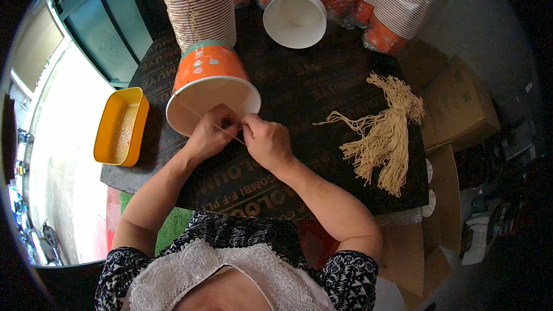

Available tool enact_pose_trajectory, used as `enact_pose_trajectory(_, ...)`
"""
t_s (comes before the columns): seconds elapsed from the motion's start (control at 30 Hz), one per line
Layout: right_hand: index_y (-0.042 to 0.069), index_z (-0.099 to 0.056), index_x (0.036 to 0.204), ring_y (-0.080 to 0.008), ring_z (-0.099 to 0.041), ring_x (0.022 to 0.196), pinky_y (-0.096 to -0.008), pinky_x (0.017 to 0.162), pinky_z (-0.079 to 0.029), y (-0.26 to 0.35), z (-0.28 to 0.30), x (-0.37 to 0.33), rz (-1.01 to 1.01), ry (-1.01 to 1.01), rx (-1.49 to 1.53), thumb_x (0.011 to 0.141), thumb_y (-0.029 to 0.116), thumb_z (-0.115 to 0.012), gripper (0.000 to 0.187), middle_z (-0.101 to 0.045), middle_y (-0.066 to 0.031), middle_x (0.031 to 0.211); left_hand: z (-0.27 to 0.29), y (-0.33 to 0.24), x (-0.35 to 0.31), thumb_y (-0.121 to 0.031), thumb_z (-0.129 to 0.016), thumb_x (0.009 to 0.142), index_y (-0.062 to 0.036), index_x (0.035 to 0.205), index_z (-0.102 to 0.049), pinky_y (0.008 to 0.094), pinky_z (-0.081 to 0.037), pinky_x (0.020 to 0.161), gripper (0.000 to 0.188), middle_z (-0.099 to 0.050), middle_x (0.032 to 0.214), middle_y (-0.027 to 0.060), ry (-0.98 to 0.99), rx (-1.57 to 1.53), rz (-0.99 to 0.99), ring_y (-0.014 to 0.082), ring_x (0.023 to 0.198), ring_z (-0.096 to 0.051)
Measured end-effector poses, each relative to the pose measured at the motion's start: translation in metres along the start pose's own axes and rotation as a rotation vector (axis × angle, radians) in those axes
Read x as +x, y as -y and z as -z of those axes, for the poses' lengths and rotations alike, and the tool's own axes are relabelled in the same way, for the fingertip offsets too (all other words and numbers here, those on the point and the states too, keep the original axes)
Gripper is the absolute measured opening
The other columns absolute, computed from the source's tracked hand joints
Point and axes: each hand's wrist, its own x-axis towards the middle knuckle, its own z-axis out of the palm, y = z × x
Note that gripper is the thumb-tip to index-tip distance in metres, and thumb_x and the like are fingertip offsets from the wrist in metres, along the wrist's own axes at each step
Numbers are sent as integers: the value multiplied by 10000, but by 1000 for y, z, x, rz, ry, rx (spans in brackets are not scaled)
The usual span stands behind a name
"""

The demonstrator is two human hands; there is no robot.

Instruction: Attaching string handles to printed paper buckets.

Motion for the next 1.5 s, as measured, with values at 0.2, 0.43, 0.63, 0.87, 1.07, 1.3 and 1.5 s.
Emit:
enact_pose_trajectory(0.2, 33, -625, 853, -390, -638, 720, -457, 584, -491, -6, -1, 3, -168, 38, 200, 861, 131, -602, 101, -642, -184, 743, -3, 1, 1, -15, -636, 735, 42, 773, -626, 374, -490, 688, 69, -631, 785, 191, -45, 3, -46, 296, 771, -623)
enact_pose_trajectory(0.43, 10, -615, 848, -403, -629, 755, -453, 601, -485, -7, 3, 7, -243, 102, 259, 880, 151, -578, 150, -636, -210, 783, -4, 1, 2, -10, -642, 746, 43, 772, -633, 366, -493, 670, 60, -635, 781, 184, -33, 47, -84, 286, 754, -628)
enact_pose_trajectory(0.63, 5, -616, 847, -400, -633, 751, -448, 603, -485, -6, 3, 8, -293, 103, 245, 883, 152, -565, 160, -633, -212, 780, 0, 2, 2, -50, -656, 791, 28, 842, -607, 318, -476, 721, 106, -590, 839, 114, 53, 22, -9, 203, 802, -586)
enact_pose_trajectory(0.87, 11, -636, 849, -392, -639, 739, -446, 597, -489, -7, 1, 5, -297, 54, 283, 873, 163, -575, 165, -633, -210, 765, 2, -5, -1, -34, -661, 777, 22, 884, -629, 310, -475, 758, 125, -590, 910, 121, 119, -67, 3, 206, 867, -585)
enact_pose_trajectory(1.07, 21, -644, 852, -383, -645, 733, -442, 601, -502, -5, -1, 4, -291, 38, 230, 858, 159, -608, 142, -648, -194, 771, -7, 5, 1, -9, -658, 767, 45, 809, -644, 329, -490, 718, 70, -640, 819, 161, -10, -25, -90, 239, 797, -625)
enact_pose_trajectory(1.3, 24, -642, 876, -372, -652, 736, -440, 602, -506, -4, 8, 2, -222, 31, 222, 864, 141, -615, 120, -653, -187, 772, -3, 6, 3, -48, -661, 791, 34, 833, -644, 331, -491, 683, 94, -643, 818, 148, -40, 10, 75, 228, 766, -624)
enact_pose_trajectory(1.5, 27, -635, 899, -362, -657, 704, -448, 601, -509, 0, 13, -1, -189, 105, 142, 866, 114, -582, 107, -659, -174, 753, -1, 3, 2, -100, -654, 805, 33, 828, -616, 322, -476, 662, 141, -621, 789, 110, -44, 26, 122, 185, 746, -595)
